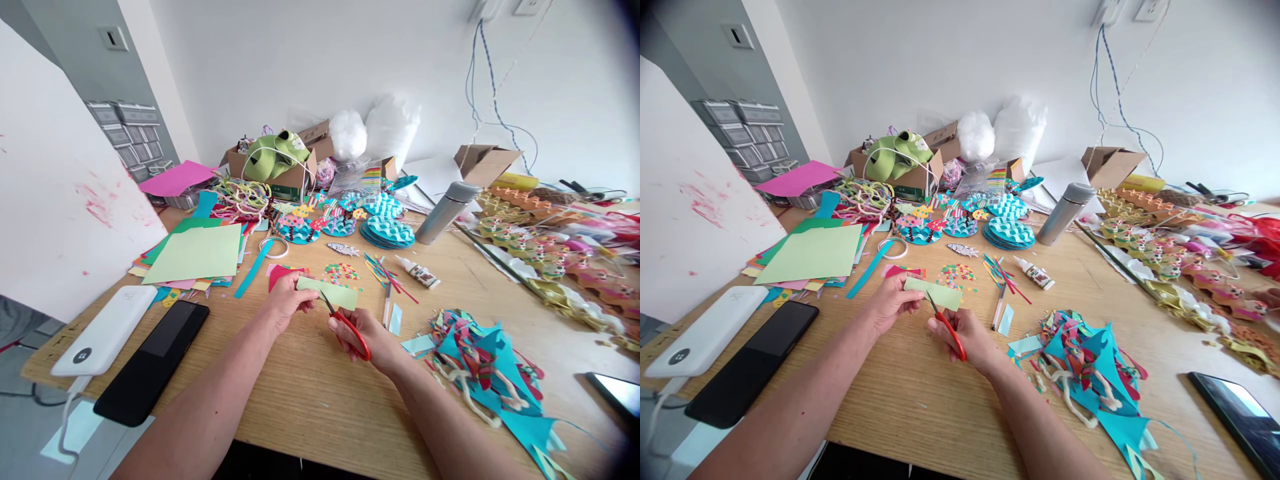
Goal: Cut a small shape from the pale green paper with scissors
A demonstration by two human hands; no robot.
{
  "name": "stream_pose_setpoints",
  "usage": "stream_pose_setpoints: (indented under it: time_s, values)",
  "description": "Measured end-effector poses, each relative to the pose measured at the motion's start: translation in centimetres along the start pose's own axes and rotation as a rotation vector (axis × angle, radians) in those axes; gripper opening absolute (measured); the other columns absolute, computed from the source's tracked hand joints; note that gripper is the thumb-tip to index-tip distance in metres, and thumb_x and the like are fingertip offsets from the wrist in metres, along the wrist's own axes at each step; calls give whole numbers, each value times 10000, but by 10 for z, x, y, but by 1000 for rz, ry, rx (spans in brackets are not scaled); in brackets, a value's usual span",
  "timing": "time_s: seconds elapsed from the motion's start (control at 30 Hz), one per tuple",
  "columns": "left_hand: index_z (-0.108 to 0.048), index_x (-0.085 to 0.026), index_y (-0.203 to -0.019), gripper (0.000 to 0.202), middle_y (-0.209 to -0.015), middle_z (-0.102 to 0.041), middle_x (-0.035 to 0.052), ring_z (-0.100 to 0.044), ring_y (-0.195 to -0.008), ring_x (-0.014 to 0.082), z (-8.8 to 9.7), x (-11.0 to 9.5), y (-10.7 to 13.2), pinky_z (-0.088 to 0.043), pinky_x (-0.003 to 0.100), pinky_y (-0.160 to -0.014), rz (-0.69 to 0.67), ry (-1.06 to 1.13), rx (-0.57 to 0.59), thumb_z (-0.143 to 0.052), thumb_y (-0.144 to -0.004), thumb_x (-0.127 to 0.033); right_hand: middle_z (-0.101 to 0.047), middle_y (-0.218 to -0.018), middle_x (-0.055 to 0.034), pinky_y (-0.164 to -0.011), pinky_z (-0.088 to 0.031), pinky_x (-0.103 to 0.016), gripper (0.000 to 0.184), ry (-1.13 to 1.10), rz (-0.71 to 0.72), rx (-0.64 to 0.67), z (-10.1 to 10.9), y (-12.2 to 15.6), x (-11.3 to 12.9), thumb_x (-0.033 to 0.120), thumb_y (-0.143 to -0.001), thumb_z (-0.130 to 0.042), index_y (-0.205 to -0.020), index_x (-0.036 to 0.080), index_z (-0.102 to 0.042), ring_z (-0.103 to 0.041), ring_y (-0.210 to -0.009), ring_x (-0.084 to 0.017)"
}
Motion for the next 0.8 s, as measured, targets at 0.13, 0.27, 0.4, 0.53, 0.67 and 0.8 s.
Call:
stream_pose_setpoints:
  time_s: [0.13, 0.27, 0.4, 0.53, 0.67, 0.8]
  values:
    - [-566, -147, -812, 296, -564, -590, -33, -520, -445, 79, 0, 0, 0, -381, 189, -418, -2, -8, -4, -703, -550, -141, -447, -386, 55, -381, -239, -211, 473, 6, 6, 7, -1, 0, 1, 602, -778, -559, -569, 205, -410, -368, -334, -66]
    - [-568, -151, -820, 305, -554, -590, -34, -520, -440, 81, 0, 0, 0, -375, 188, -418, -1, -6, -2, -708, -549, -143, -433, -392, 61, -374, -238, -210, 473, -3, -1, -2, 0, 0, 1, 602, -757, -583, -570, 206, -407, -375, -333, -68]
    - [-565, -148, -798, 293, -554, -585, -34, -516, -438, 79, 0, -1, 0, -377, 188, -414, -10, 4, 0, -714, -545, -146, -413, -417, 71, -368, -240, -204, 473, -31, -7, -8, 0, -1, 0, 599, -726, -623, -585, 203, -405, -395, -341, -70]
    - [-563, -146, -794, 275, -564, -585, -33, -516, -448, 77, -1, -1, 0, -380, 186, -413, -9, 3, 3, -704, -558, -137, -407, -425, 75, -364, -242, -199, 474, -44, -14, -11, 0, -1, -1, 587, -714, -645, -585, 201, -402, -399, -343, -67]
    - [-564, -147, -780, 265, -575, -592, -28, -518, -450, 75, -1, -1, 1, -376, 184, -415, -6, -2, 3, -710, -560, -138, -423, -426, 70, -362, -237, -199, 469, -37, -6, -7, 0, -1, -2, 581, -721, -644, -584, 197, -413, -392, -343, -65]
    - [-565, -148, -764, 270, -562, -584, -31, -517, -447, 77, 0, -1, 1, -377, 185, -413, -6, 6, 9, -732, -551, -147, -417, -428, 75, -360, -245, -200, 469, -48, -6, -4, 1, -2, -4, 579, -720, -650, -589, 199, -408, -395, -344, -65]
Point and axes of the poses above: each hand's wrist, its own y-axis away from the middle knuckle, its own z-axis out of the back of the hand, x = y × z, the point moved 7 cm from there along -y, towards the middle knuckle
